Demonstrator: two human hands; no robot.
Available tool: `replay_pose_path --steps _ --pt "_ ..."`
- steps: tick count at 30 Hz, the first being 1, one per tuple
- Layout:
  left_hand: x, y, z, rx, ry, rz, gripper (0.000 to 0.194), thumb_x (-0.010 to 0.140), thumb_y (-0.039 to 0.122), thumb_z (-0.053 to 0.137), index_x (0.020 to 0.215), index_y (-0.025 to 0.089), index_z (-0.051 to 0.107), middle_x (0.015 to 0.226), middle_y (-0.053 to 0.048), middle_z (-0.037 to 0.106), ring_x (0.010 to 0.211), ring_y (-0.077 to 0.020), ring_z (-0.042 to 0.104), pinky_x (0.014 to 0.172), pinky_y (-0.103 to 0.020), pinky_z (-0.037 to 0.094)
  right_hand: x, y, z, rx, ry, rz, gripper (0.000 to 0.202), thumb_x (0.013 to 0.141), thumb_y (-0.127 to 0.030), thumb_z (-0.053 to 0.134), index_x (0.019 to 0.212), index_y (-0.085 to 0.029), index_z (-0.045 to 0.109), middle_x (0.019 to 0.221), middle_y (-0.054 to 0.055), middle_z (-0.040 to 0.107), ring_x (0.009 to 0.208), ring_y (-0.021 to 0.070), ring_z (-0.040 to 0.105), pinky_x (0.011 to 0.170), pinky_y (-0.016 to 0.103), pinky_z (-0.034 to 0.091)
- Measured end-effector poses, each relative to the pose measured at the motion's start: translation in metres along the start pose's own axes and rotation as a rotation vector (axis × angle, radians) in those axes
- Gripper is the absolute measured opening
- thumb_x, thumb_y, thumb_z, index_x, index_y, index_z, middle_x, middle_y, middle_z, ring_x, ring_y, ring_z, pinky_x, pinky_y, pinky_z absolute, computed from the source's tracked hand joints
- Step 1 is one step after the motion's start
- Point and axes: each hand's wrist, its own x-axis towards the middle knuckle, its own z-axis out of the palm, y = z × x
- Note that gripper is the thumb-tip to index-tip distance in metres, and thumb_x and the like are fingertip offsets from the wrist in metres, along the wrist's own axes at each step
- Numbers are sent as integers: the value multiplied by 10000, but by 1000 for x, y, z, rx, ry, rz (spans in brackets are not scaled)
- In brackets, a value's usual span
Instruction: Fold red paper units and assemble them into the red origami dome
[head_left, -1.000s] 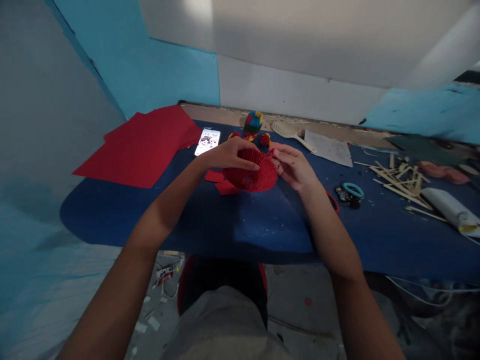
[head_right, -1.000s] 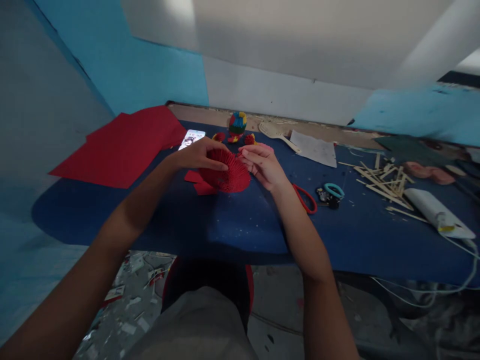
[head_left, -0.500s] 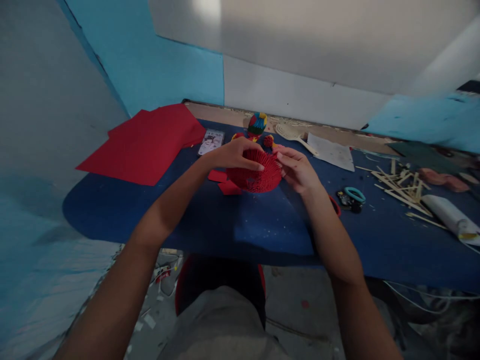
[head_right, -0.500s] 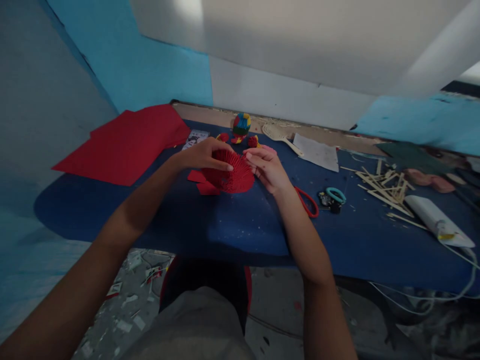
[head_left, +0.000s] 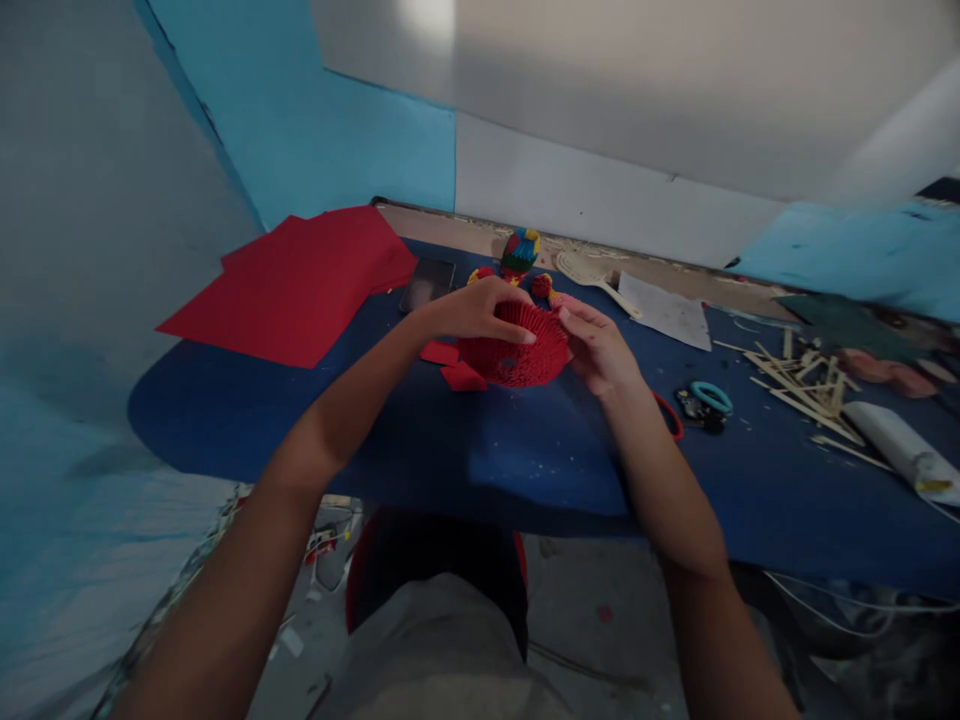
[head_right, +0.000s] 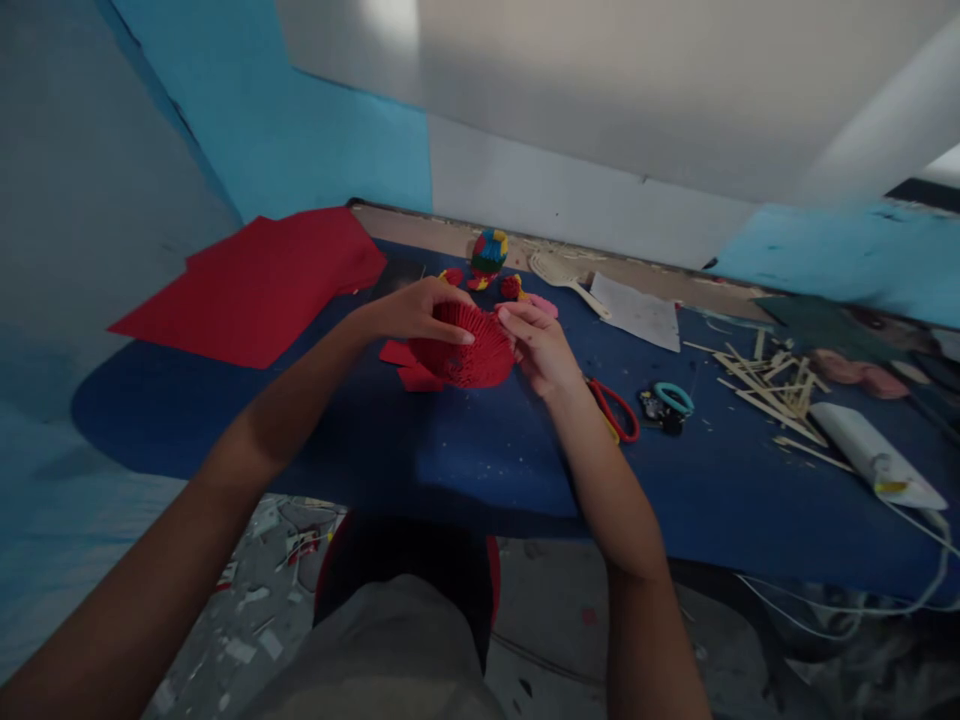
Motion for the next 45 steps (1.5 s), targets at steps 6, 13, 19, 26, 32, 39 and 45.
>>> replay_pose_path --steps 6,13,19,26,32,39,45 --pt "0 2 -1 46 28 31 338 753 435 682 836 108 692 724 -7 649 678 -111 562 620 -213 397 3 8 -6 -141 -15 -66 217 722 -444 752 885 -303 723 929 1 750 792 188 698 727 376 575" --pt "0 1 0 71 34 16 362 747 459 680 858 115 699 797 -26 699 719 -119 595 652 -212 418 2 9 -5 -149 11 -71 251 724 -433 741 922 -281 727 998 43 744 878 222 700 799 414 577" --pt "-1 2 0 54 1 0 349 758 449 668 867 119 702 800 -29 701 734 -129 615 672 -222 437 -2 0 1 -97 52 -15 250 632 -410 807 835 -279 745 896 20 741 790 183 675 710 346 559" --pt "-2 7 0 13 -28 -16 361 753 440 678 893 108 706 822 -36 710 738 -139 619 683 -238 443 -3 -17 -3 -124 -32 37 265 518 -376 876 726 -264 757 731 -22 697 624 99 591 598 256 485" --pt "-1 5 2 53 -25 -16 348 775 411 674 950 113 715 877 -53 724 780 -144 628 697 -240 443 -9 -28 -3 -345 -114 -151 212 589 -339 848 765 -257 764 761 -10 723 693 122 645 687 279 525" --pt "0 3 3 56 -6 -23 344 756 434 691 922 133 702 895 -47 709 818 -142 622 734 -236 441 -16 -24 5 -428 -71 -295 191 655 -341 801 788 -231 720 733 1 711 684 139 647 708 321 527" --pt "-2 5 3 85 -33 -80 440 696 503 729 535 153 515 519 50 402 507 -67 355 498 -235 252 -18 -19 7 -413 -56 -313 227 636 -377 804 788 -240 705 751 2 725 698 153 660 714 336 537"
